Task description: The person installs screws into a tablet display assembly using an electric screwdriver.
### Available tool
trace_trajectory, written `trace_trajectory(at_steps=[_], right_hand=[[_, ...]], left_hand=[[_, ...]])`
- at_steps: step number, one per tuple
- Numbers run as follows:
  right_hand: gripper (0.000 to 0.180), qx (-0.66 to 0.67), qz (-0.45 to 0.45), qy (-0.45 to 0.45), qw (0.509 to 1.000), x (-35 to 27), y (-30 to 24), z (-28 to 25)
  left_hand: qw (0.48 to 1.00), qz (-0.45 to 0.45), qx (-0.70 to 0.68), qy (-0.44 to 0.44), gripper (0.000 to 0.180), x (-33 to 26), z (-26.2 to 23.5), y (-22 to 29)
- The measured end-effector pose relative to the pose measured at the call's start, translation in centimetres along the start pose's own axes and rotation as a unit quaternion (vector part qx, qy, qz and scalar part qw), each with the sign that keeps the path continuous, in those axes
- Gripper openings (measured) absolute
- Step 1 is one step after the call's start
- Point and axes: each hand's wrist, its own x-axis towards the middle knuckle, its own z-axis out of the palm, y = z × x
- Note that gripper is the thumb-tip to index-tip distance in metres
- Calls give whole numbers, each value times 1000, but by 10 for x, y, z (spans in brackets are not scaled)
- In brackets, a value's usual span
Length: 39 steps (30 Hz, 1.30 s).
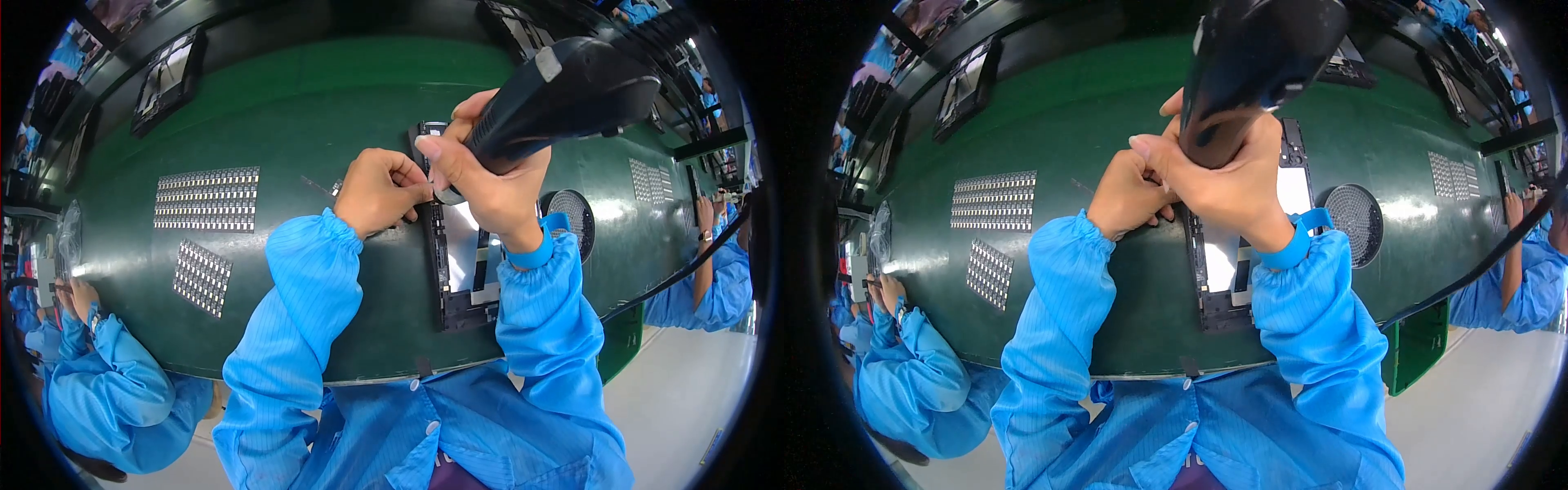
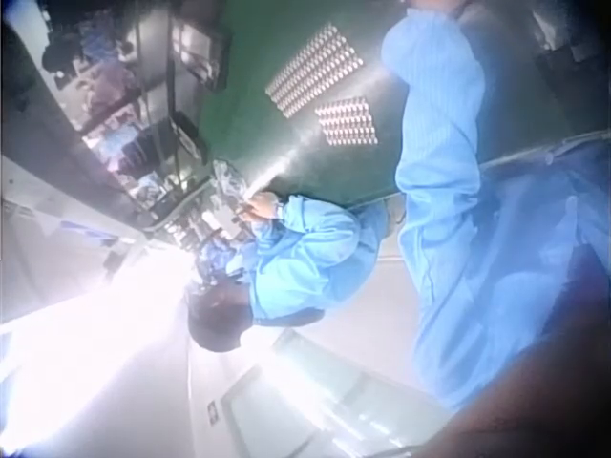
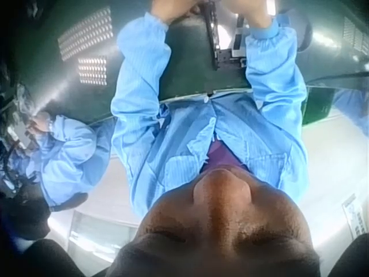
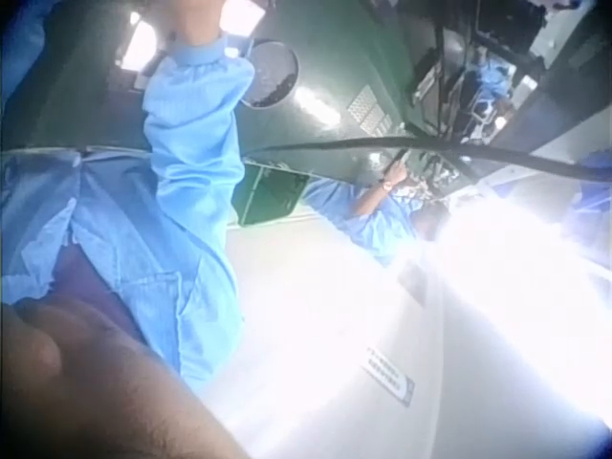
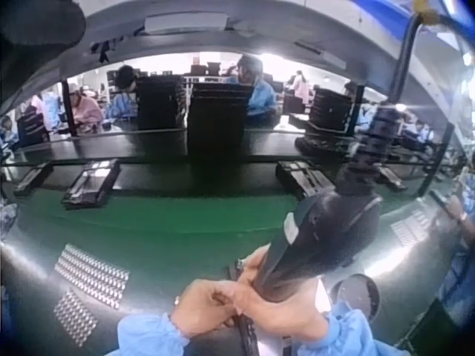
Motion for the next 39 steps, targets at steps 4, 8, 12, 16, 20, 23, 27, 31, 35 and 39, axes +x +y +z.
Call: trace_trajectory(at_steps=[4, 8, 12, 16, 20, 23, 27, 31, 35, 39], right_hand=[[32, -27, -46, -28, 998, -3, 4, 2], [32, -28, -41, -18, 999, -3, 2, 4], [35, -23, -26, 13, 999, 1, -2, -8], [42, -15, -32, 106, 994, 5, -27, -50], [38, -7, -45, 185, 982, -10, -42, -104], [31, 34, -50, 244, 968, -27, -23, -147], [27, 3, -39, 296, 954, -42, -15, -171], [28, -20, -24, 293, 956, -41, -10, -173], [25, -24, -21, 275, 961, -37, -6, -171], [25, -32, -7, 271, 962, -36, -3, -170]], left_hand=[[1000, 1, -14, 3, 8, -1, 0, 2], [1000, 4, -17, 3, 10, -1, 0, 2], [1000, -12, -23, -13, 17, 0, 0, 3], [1000, -28, 2, -4, 19, 0, 2, 7], [1000, -26, -7, 0, 20, -3, 2, 5], [999, -29, 11, 15, 19, -5, 0, 5], [1000, -12, 11, 14, 20, -3, 3, 5], [999, -18, 18, 18, 20, -3, 4, 8], [999, -28, 29, 32, 15, -5, 6, 12], [999, -30, 5, 33, 18, -4, 7, 10]])
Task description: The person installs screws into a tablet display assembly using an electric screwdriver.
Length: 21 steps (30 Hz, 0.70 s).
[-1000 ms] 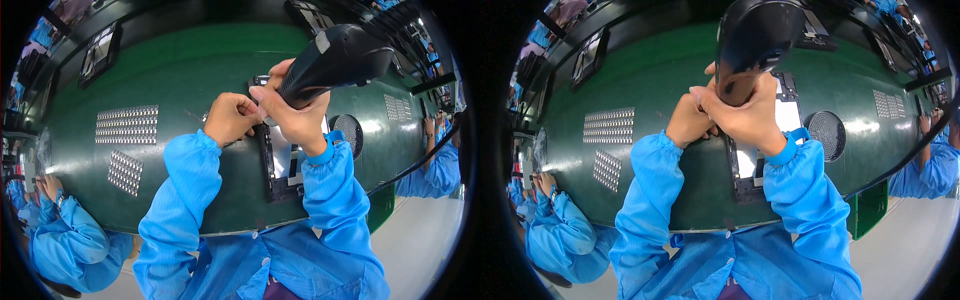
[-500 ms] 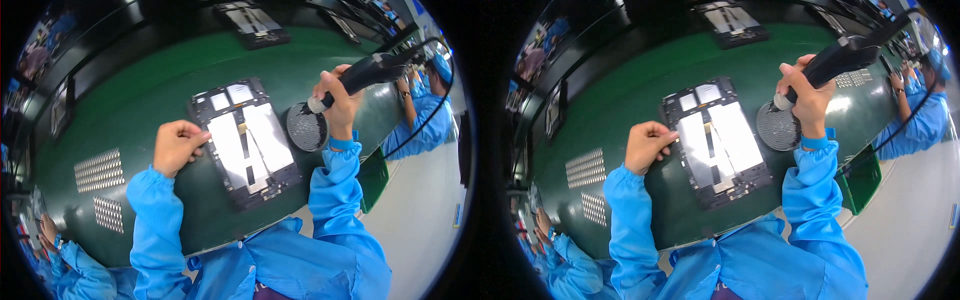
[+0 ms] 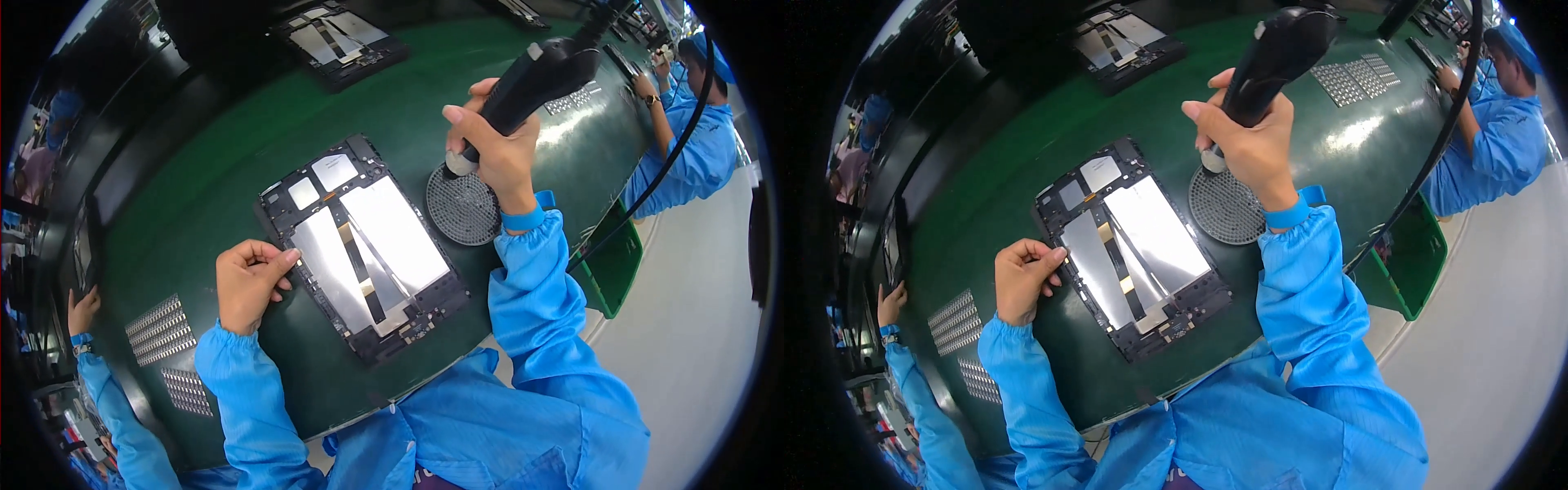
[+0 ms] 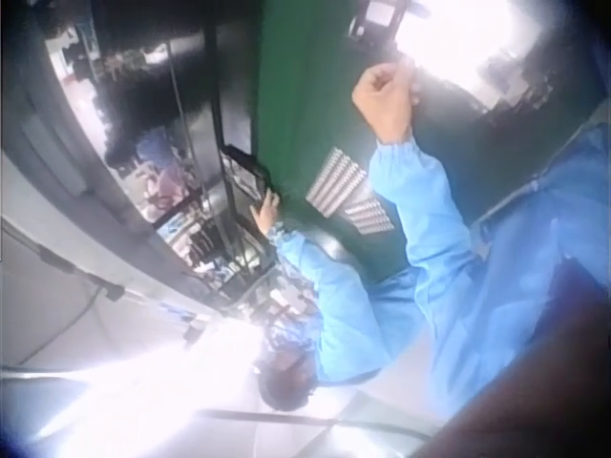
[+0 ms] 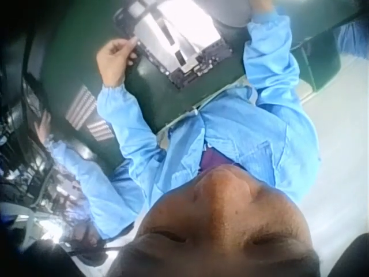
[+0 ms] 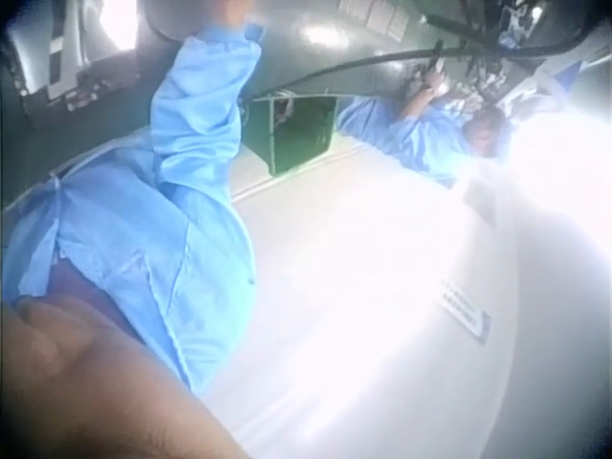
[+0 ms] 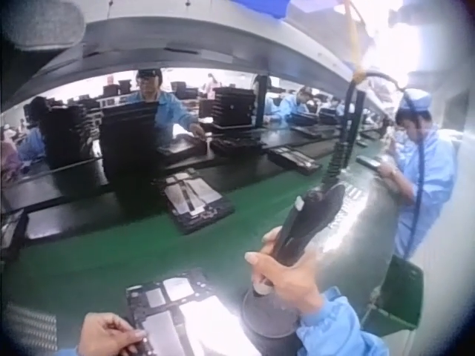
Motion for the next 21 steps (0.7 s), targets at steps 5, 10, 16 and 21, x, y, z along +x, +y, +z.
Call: trace_trajectory(at_steps=[5, 10, 16, 21], right_hand=[[28, -27, 16, -13, 999, 0, 4, 0], [27, -47, -2, -34, 998, -1, 0, 2], [27, 0, -9, 17, 1000, -4, -16, 17], [33, 99, -25, -68, 992, -11, -40, 61]], left_hand=[[1000, 4, 6, 3, 18, -1, -2, 0], [1000, 8, 16, -3, 17, -2, -2, 2], [998, -2, -45, -36, 13, 3, -14, -8], [997, -5, -44, -55, 17, 6, -15, -9]])
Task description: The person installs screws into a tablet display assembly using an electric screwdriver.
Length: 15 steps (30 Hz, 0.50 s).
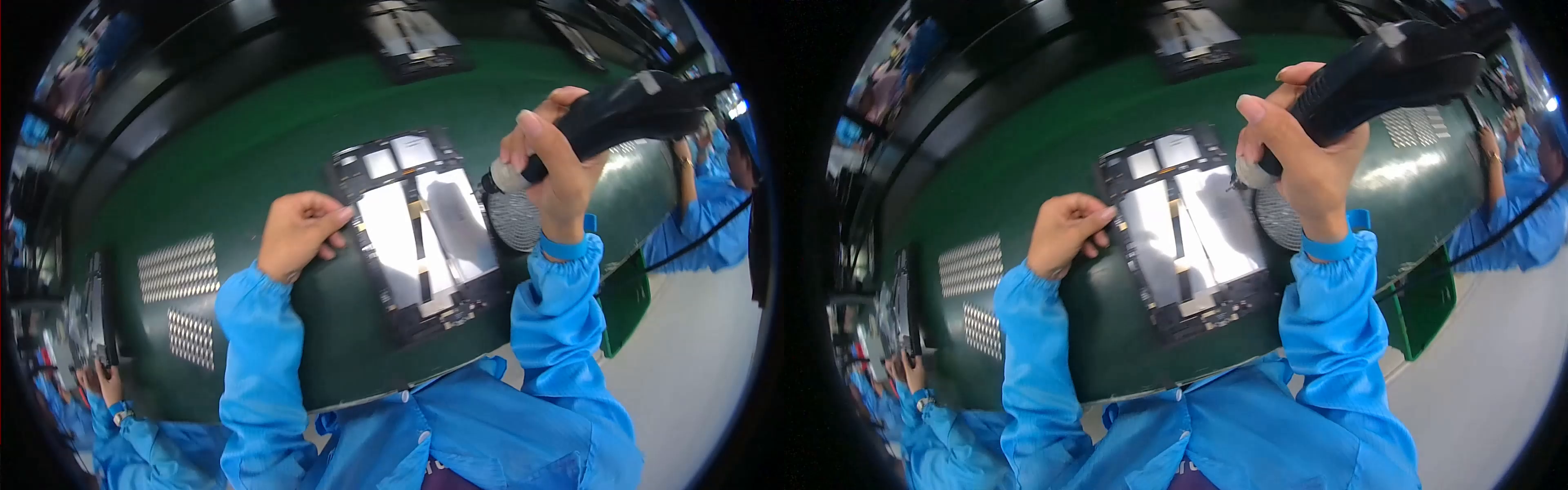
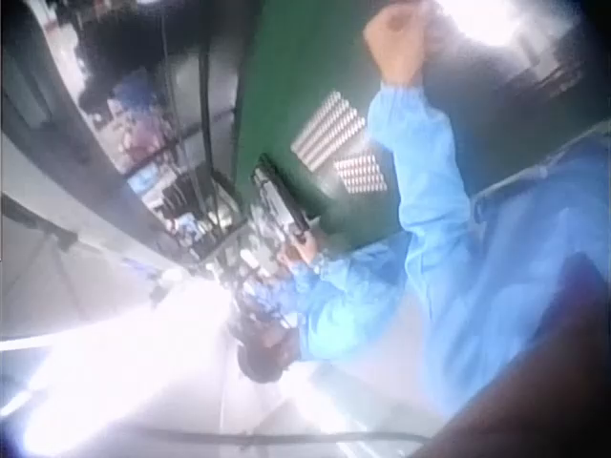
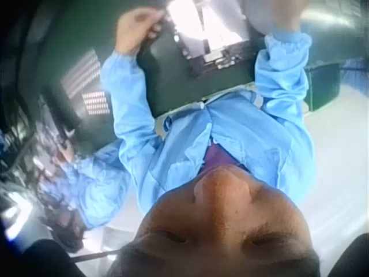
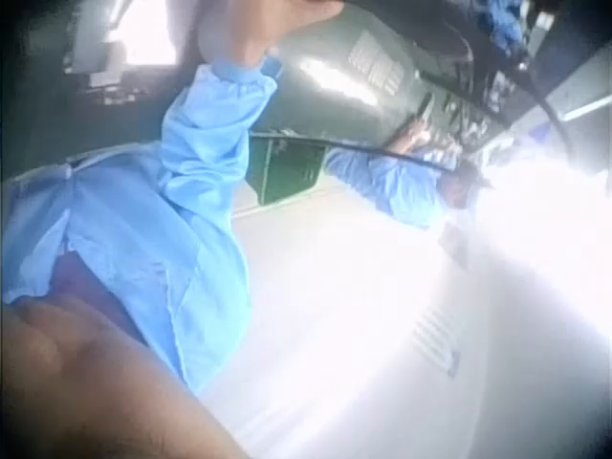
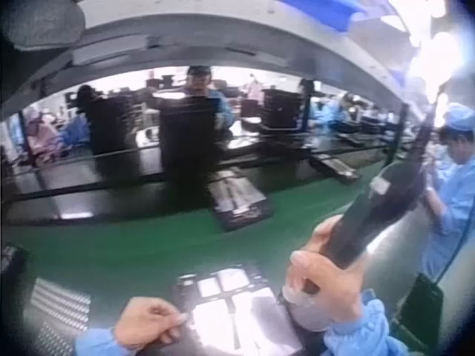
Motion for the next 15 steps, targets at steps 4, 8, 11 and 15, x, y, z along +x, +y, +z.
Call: trace_trajectory(at_steps=[4, 8, 11, 15], right_hand=[[33, 18, 19, -105, 994, -7, 11, 53], [29, 24, 67, -159, 985, -11, 33, 96], [31, -22, 77, -186, 979, -14, 49, 106], [25, -13, 73, -161, 984, -15, 59, 107]], left_hand=[[1000, -4, -17, -8, 17, -1, -1, 5], [1000, 0, -21, -4, 17, 1, -4, -1], [1000, -2, -23, -2, 17, -2, -3, -1], [1000, -2, -14, -1, 17, -2, -4, 0]])
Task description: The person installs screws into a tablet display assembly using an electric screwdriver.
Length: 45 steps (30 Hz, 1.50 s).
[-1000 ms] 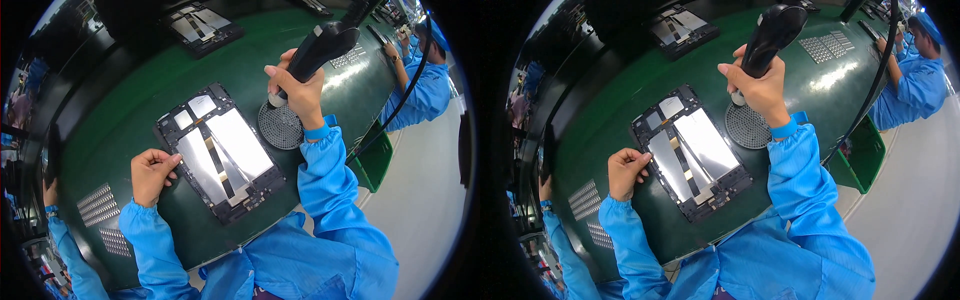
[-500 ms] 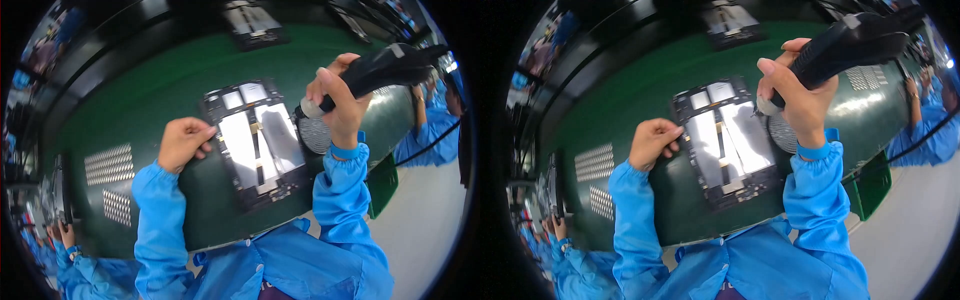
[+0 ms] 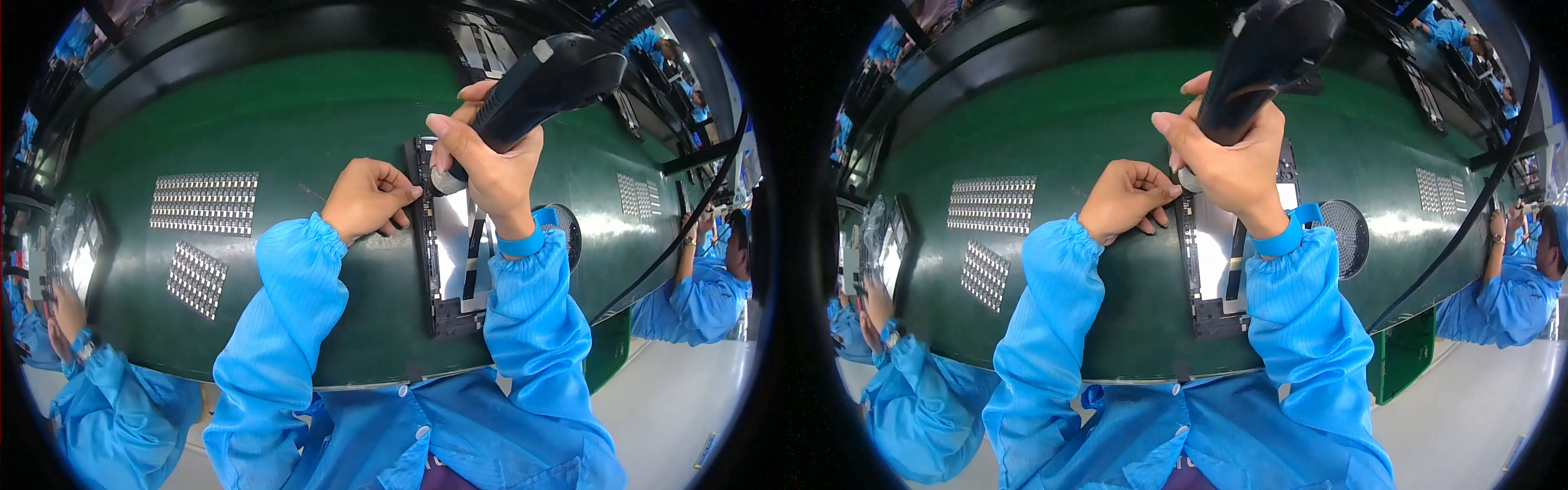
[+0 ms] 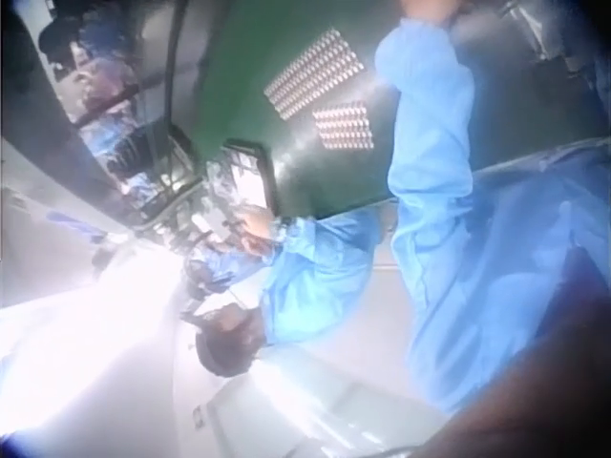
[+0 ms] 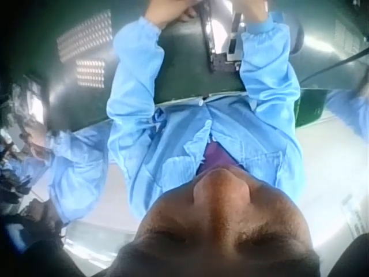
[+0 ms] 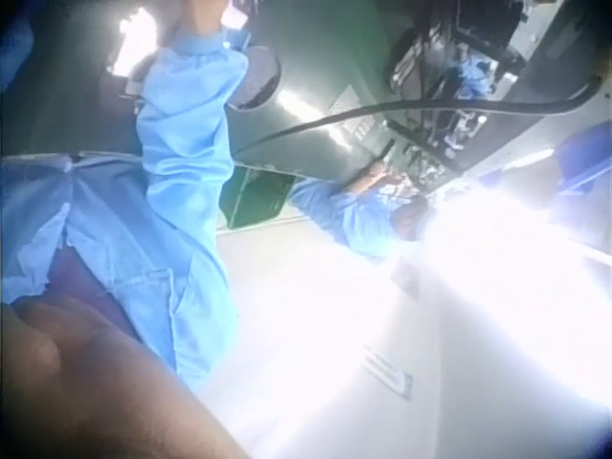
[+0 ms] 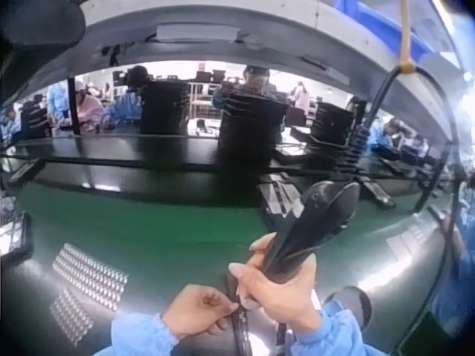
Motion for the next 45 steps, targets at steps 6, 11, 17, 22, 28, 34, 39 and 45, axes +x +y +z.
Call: trace_trajectory(at_steps=[6, 11, 17, 22, 28, 34, 39, 45], right_hand=[[24, 12, 4, 2, 1000, 0, 2, 2], [24, -3, 2, 5, 1000, -1, 2, 0], [22, -53, -1, -31, 998, -9, 2, 7], [30, -89, -37, -83, 992, -11, 5, 7], [23, -12, -14, 10, 1000, -11, 2, 9], [27, 0, -87, 62, 994, -15, -23, -11], [32, -93, -117, 88, 985, -35, -44, -61], [33, -92, -103, 173, 975, -61, -45, -105]], left_hand=[[1000, 7, 3, 1, 18, 0, -1, -1], [1000, 4, 3, 5, 17, 0, 1, -1], [1000, 14, -10, 2, 17, 1, -1, -5], [1000, 16, -8, 3, 17, -1, -3, -1], [1000, 14, -2, -1, 17, -1, 0, 0], [999, 20, 2, 28, 18, -9, -7, -8], [985, 36, 4, 168, 18, -27, -31, -19], [858, 321, 292, 277, 16, -53, 31, -23]])
